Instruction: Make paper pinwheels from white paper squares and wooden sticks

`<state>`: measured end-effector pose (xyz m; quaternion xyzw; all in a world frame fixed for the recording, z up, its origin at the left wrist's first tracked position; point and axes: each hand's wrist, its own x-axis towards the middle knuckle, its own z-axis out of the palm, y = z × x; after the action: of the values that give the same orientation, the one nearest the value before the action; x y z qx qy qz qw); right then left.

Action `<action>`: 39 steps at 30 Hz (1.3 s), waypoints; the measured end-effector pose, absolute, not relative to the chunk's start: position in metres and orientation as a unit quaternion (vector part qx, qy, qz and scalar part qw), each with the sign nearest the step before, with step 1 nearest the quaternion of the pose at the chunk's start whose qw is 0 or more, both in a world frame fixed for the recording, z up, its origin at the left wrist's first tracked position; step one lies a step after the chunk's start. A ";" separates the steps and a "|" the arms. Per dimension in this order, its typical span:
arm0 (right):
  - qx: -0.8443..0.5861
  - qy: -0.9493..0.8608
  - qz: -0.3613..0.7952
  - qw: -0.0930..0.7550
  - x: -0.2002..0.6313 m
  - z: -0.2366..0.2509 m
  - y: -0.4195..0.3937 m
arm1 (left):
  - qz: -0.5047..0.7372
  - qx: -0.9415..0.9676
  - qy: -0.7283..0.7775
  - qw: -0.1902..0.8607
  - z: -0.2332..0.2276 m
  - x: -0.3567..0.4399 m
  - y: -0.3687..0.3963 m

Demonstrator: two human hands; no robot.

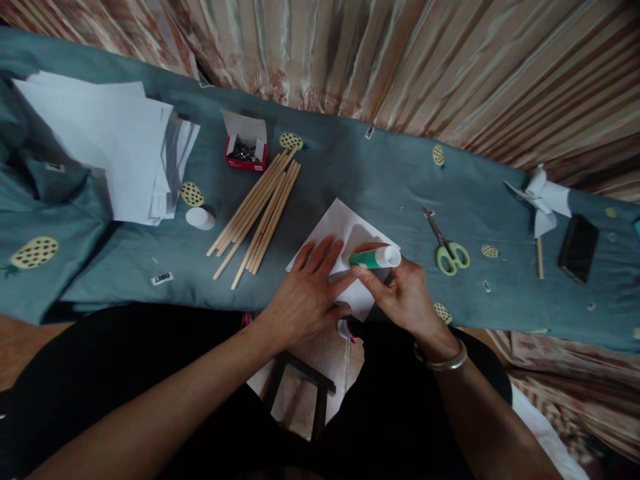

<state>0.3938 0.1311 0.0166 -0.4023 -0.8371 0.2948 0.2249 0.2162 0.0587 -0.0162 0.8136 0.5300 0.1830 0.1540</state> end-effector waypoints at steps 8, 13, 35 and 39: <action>-0.411 -0.834 0.292 0.224 0.396 0.015 0.133 | 0.185 0.808 0.537 0.157 -0.015 0.217 0.059; -0.425 -0.825 0.298 0.224 0.397 0.014 0.134 | 0.182 0.808 0.536 0.161 -0.016 0.217 0.059; -0.433 -0.821 0.282 0.242 0.387 0.015 0.139 | 0.193 0.808 0.533 0.160 -0.019 0.217 0.058; -0.430 -0.824 0.281 0.240 0.386 0.014 0.139 | 0.191 0.809 0.533 0.156 -0.018 0.217 0.057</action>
<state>0.3856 0.1390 0.0141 -0.4298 -0.8239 0.2810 0.2396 0.2171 0.0574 -0.0181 0.8093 0.5329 0.1911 0.1564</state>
